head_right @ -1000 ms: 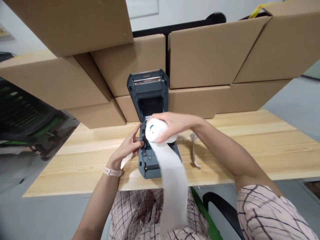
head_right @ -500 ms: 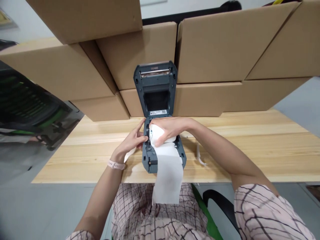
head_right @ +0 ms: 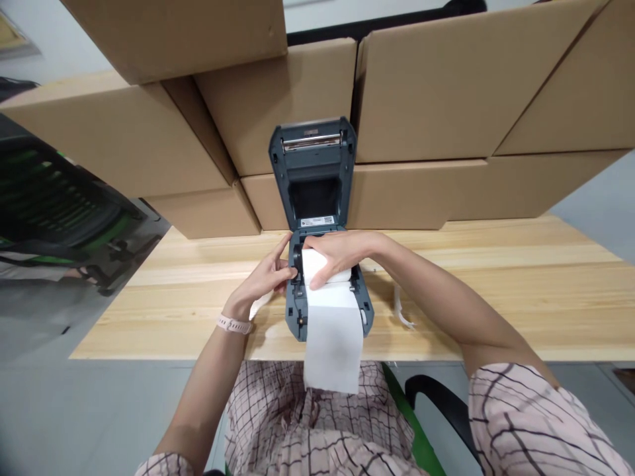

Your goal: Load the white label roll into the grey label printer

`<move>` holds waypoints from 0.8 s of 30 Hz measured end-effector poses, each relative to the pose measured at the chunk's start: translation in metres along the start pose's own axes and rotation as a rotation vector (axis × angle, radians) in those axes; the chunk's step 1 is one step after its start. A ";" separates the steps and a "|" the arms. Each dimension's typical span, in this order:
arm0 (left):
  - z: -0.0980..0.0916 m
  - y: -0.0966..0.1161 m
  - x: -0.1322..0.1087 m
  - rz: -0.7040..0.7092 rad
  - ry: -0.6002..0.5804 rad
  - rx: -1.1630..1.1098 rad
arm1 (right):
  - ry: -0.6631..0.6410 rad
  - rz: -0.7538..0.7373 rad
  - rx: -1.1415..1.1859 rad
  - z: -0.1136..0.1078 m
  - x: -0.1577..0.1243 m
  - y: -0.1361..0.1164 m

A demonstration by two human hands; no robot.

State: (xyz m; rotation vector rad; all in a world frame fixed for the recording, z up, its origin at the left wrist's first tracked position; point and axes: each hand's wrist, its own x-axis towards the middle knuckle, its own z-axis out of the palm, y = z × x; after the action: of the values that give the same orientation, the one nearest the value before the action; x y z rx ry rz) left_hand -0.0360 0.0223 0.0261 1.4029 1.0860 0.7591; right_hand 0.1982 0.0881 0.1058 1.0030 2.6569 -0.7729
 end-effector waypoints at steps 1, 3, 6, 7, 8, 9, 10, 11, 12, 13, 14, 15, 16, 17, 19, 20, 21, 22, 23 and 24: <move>0.000 0.000 0.000 -0.002 -0.003 0.000 | -0.004 0.006 -0.020 0.001 0.003 0.001; 0.000 0.000 0.000 -0.005 -0.009 0.000 | -0.022 -0.001 -0.054 0.003 0.007 0.003; 0.000 0.000 0.000 -0.008 -0.007 0.006 | -0.057 -0.023 -0.091 0.007 0.013 0.004; 0.000 0.000 0.000 -0.010 -0.006 0.008 | -0.060 -0.019 -0.102 0.008 0.014 0.003; 0.000 0.000 0.000 -0.011 -0.005 0.009 | -0.055 -0.010 -0.116 0.010 0.016 0.003; 0.000 0.000 0.000 -0.012 -0.005 0.009 | -0.041 0.002 -0.134 0.012 0.017 0.003; 0.000 0.000 0.000 -0.011 -0.007 0.010 | -0.024 0.012 -0.153 0.014 0.017 0.002; 0.000 0.000 -0.001 -0.010 -0.010 0.012 | -0.001 0.013 -0.169 0.016 0.016 0.003; 0.000 0.000 -0.001 -0.008 -0.011 0.014 | 0.032 -0.003 -0.179 0.019 0.014 0.003; 0.000 0.001 -0.001 -0.006 -0.010 0.017 | 0.078 -0.038 -0.179 0.023 0.010 0.004; 0.000 0.001 -0.001 -0.004 -0.009 0.021 | 0.141 -0.084 -0.166 0.028 0.003 0.004; 0.000 0.001 -0.001 -0.001 -0.008 0.023 | 0.213 -0.133 -0.144 0.035 -0.005 0.004; 0.000 0.001 -0.001 0.001 -0.009 0.022 | 0.282 -0.172 -0.116 0.043 -0.017 0.003; 0.000 0.002 -0.002 0.002 -0.010 0.019 | 0.333 -0.195 -0.085 0.054 -0.030 0.000; 0.000 0.003 -0.002 -0.002 -0.013 0.014 | 0.373 -0.197 -0.030 0.079 -0.058 -0.008; 0.001 0.003 -0.003 -0.004 -0.011 0.015 | 0.380 -0.187 -0.013 0.093 -0.071 -0.014; 0.001 0.004 -0.003 -0.003 -0.008 0.018 | 0.391 -0.180 -0.005 0.107 -0.083 -0.019; 0.002 0.004 -0.003 -0.001 -0.005 0.025 | 0.411 -0.175 -0.005 0.121 -0.092 -0.025; 0.002 0.004 -0.003 0.003 0.000 0.033 | 0.443 -0.173 -0.011 0.133 -0.100 -0.030; 0.003 0.004 -0.003 0.008 0.003 0.042 | 0.481 -0.171 -0.021 0.143 -0.105 -0.035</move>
State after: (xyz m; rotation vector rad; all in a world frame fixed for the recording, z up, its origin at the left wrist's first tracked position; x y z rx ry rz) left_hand -0.0340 0.0186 0.0304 1.4425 1.1055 0.7480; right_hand 0.2536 -0.0691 0.0363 1.0806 3.1856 -0.5905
